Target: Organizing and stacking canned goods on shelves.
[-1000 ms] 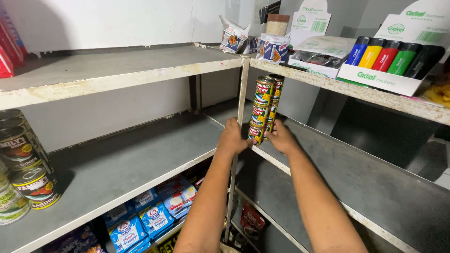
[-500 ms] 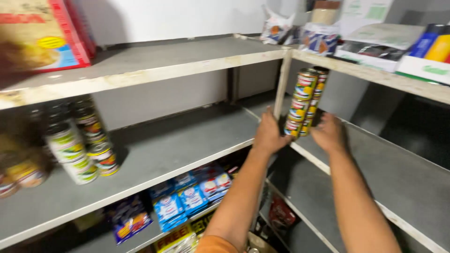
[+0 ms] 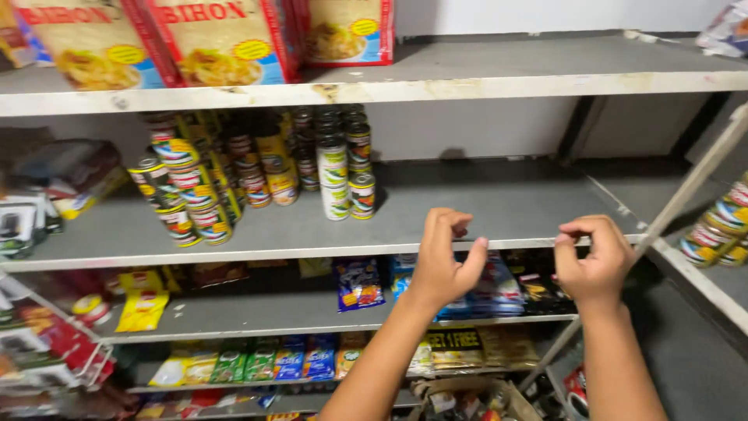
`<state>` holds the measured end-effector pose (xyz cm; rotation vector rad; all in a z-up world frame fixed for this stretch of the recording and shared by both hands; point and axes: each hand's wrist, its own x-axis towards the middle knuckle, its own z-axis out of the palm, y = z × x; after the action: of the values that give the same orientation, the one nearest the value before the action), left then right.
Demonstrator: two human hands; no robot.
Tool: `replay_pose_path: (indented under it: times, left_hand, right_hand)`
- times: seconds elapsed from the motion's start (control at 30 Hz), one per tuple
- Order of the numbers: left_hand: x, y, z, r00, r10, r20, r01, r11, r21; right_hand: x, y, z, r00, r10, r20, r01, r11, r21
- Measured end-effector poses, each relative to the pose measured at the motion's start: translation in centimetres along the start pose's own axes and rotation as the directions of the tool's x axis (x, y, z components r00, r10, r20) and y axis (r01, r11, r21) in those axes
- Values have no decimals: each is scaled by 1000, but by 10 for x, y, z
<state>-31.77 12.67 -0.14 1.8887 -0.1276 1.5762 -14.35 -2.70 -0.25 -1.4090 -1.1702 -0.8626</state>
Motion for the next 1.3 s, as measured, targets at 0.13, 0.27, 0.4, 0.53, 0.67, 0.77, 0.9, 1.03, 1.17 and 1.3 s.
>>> replay_pose_path:
  times: [0.13, 0.27, 0.4, 0.53, 0.67, 0.77, 0.9, 1.03, 1.17, 1.3]
  left_hand:
    - [1, -2, -98, 995, -60, -75, 72, 984, 164]
    - [-6, -7, -178, 988, -102, -116, 134, 940, 314]
    - [-8, -27, -237, 995, -74, -68, 97, 873, 478]
    - [-1, -51, -274, 994, -101, -27, 100, 834, 542]
    - [16, -74, -289, 985, -170, 27, 127, 823, 554]
    - [27, -90, -290, 976, -217, 31, 156, 785, 600]
    - [33, -95, -290, 926, -366, -92, 341, 708, 619]
    - [27, -92, -293, 909, -398, -123, 389, 702, 596]
    - [31, -97, -295, 922, -374, -103, 360, 728, 584]
    - [34, -99, -298, 911, -399, -102, 380, 718, 583]
  right_hand:
    - [6, -63, 90, 995, -2, 95, -13, 988, 153]
    - [3, -106, 168, 952, 132, 275, -241, 877, 416]
    - [6, -147, 222, 890, 156, 428, -353, 829, 433]
    - [3, -193, 260, 881, 82, 465, -296, 864, 407]
    - [-3, -217, 300, 881, -24, 473, -186, 901, 392]
    - [-8, -219, 332, 911, -118, 394, -15, 948, 319]
    - [9, -224, 368, 933, -199, 299, 151, 972, 178]
    - [21, -213, 389, 840, 11, 542, -57, 996, 68]
    - [23, -201, 409, 811, 81, 580, -43, 996, -80]
    - [12, -215, 407, 772, 202, 603, -111, 976, -185]
